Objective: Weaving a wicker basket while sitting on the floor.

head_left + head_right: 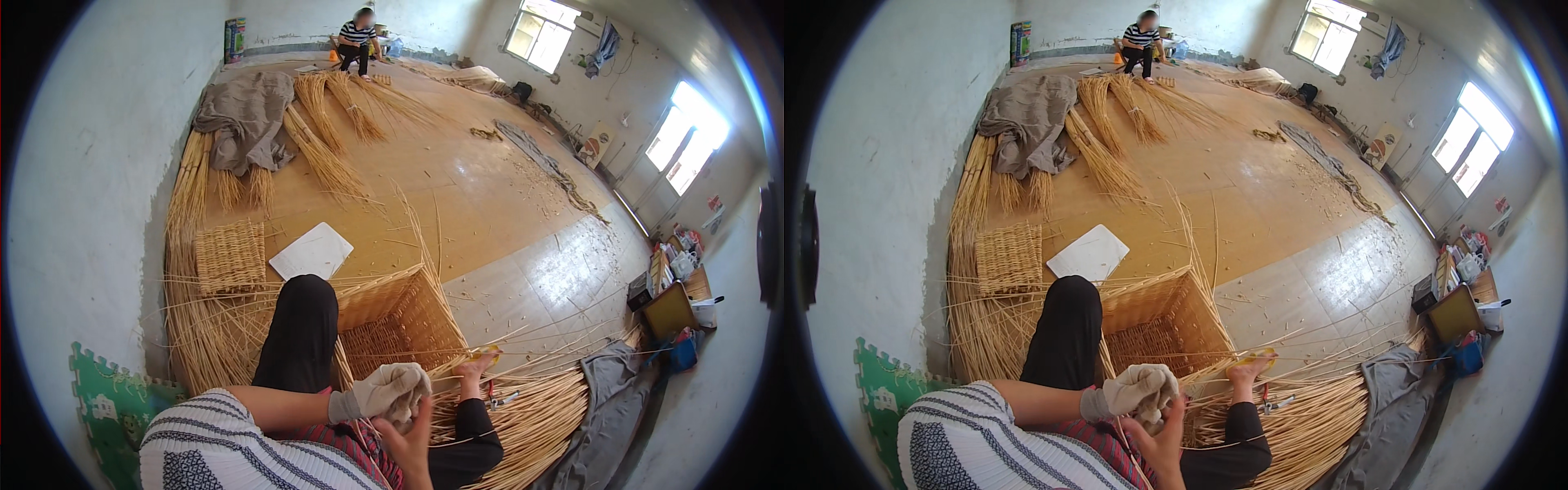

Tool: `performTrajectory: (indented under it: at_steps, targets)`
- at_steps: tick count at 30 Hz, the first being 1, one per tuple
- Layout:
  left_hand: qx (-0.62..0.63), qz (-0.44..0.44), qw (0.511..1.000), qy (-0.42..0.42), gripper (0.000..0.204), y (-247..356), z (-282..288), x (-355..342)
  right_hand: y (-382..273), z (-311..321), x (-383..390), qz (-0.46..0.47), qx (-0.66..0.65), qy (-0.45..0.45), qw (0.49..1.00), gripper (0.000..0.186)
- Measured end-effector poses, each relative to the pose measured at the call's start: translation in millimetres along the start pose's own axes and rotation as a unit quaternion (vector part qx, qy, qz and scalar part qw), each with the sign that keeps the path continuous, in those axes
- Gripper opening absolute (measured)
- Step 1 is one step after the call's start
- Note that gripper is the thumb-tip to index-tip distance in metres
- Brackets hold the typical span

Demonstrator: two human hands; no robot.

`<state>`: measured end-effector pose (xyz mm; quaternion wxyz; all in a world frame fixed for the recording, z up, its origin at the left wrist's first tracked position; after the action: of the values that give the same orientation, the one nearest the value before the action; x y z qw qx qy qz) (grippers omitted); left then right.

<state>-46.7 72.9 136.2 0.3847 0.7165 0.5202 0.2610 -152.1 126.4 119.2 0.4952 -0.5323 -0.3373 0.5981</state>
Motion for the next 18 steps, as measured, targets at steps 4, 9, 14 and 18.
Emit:
performTrajectory:
  at_steps: [4, 9, 14, 18]
  targets:
    - [-0.082, 0.049, 0.995, -0.012, 0.048, -16.4, 4.0, 4.4, 61.2, -11.2, 20.0, -0.136, -0.095, -0.039, 0.985, 0.055]
    - [-0.560, -0.105, 0.822, 0.003, 0.069, -13.9, 47.2, 6.6, 99.0, 75.1, 22.5, -0.281, -0.144, 0.120, 0.941, 0.035]
    - [-0.765, 0.037, 0.607, -0.212, 0.054, -68.9, 90.5, 37.1, 149.3, 179.4, 45.2, -0.293, -0.179, 0.325, 0.881, 0.026]
    - [-0.726, -0.112, 0.630, -0.250, 0.044, -72.4, 90.2, 38.7, 132.4, 193.0, 59.3, -0.325, -0.216, 0.357, 0.849, 0.022]
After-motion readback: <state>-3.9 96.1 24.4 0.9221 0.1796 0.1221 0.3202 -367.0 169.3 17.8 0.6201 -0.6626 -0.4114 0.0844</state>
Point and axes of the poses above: each hand's wrist, its own x-axis away from the middle knuckle, its own z-axis out of the back of the hand, y = z × x, the point moved 8 cm from there along -x, towards the middle knuckle, and after that the axes turned 8 degrees about y, right-handed, at the moved point
